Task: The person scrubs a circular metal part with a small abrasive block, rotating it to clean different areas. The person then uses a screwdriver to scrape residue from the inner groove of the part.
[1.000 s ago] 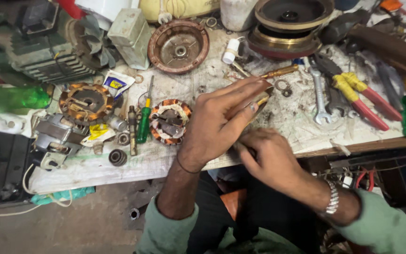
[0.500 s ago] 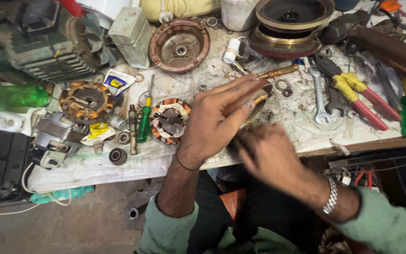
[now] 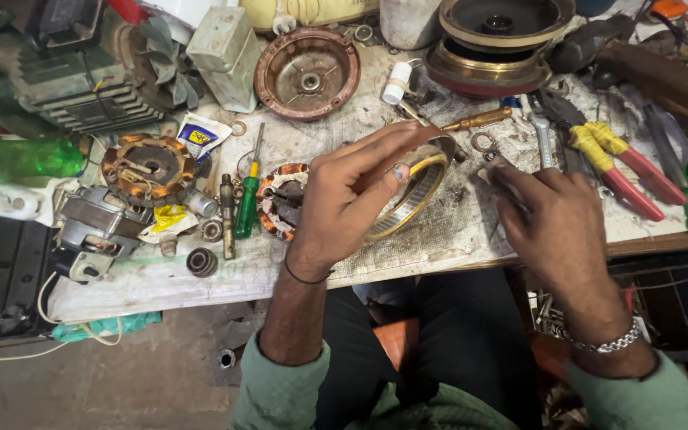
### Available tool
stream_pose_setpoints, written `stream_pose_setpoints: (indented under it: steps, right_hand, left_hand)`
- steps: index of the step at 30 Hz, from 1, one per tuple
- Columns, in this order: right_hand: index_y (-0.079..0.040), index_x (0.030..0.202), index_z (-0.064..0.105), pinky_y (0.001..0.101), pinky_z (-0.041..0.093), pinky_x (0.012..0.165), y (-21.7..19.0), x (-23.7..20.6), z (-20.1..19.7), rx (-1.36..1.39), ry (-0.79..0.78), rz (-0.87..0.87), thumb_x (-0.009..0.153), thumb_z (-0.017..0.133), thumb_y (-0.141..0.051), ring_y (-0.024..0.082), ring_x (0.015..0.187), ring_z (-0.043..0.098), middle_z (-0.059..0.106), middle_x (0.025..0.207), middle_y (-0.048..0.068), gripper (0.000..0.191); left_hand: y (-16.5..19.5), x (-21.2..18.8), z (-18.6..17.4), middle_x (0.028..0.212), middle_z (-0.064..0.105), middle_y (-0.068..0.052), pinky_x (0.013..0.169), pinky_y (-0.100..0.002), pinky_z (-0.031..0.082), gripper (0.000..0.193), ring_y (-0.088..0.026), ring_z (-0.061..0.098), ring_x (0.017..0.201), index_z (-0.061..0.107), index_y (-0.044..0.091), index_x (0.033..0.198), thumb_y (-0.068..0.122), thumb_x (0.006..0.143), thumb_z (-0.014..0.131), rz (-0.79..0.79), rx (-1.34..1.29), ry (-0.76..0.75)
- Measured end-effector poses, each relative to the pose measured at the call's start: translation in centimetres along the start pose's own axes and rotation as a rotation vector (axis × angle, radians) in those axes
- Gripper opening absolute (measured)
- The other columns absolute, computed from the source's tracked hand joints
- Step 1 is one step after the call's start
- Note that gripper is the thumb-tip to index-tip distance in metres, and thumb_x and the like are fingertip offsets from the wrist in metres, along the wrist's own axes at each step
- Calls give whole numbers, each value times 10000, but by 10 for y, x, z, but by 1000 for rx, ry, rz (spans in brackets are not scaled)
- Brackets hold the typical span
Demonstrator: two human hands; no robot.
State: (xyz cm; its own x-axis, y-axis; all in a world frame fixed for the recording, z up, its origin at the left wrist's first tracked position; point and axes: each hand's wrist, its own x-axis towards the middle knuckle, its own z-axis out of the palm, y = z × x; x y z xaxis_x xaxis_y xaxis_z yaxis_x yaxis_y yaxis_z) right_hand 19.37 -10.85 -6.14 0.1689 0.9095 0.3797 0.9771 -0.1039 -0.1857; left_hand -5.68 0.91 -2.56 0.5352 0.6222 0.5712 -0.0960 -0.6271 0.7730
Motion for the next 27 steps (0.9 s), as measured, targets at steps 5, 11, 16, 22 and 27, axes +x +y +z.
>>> stream_pose_setpoints:
  steps: [5,11,16,22,27]
  right_hand:
    - [-148,1251,769,412,458,808,7,-4,23,-33,78,25,918,799,-276,280,871,564,676,951,107,358]
    - [-118,1243,774,400,444,874,6,-10,40,16,209,35,980,800,-268,259,972,527,642,989,83,303]
    - [-107,1273,775,382,468,919,9,-17,38,146,240,60,966,771,-174,245,1000,538,663,1043,74,315]
    - [15,1270,729,309,580,835,14,-23,40,833,404,229,1074,711,-100,160,927,684,739,1015,79,228]
    - [102,1265,694,264,581,761,21,-26,38,1236,489,228,1149,682,-107,128,876,700,737,1116,148,238]
  left_hand:
    - [-3,-2,-4,1443,660,-215,1190,-382,515,401,-297,644,1393,634,-15,1394,54,1000,644,-10,-65,-16]
    - [-5,1,-14,1447,661,-214,1199,-374,505,392,-292,646,1393,633,-23,1393,48,1007,646,2,-65,-51]
    - [-5,0,-16,1423,675,-209,1169,-362,539,379,-283,673,1359,635,-21,1387,36,1012,646,10,-37,-42]
    - [0,-1,-15,1416,683,-212,1179,-359,538,374,-285,672,1370,637,-25,1388,24,1018,657,16,-27,-41]
    - [4,3,-8,1415,683,-217,1156,-351,554,388,-286,685,1361,639,-19,1385,-2,998,641,29,-11,-58]
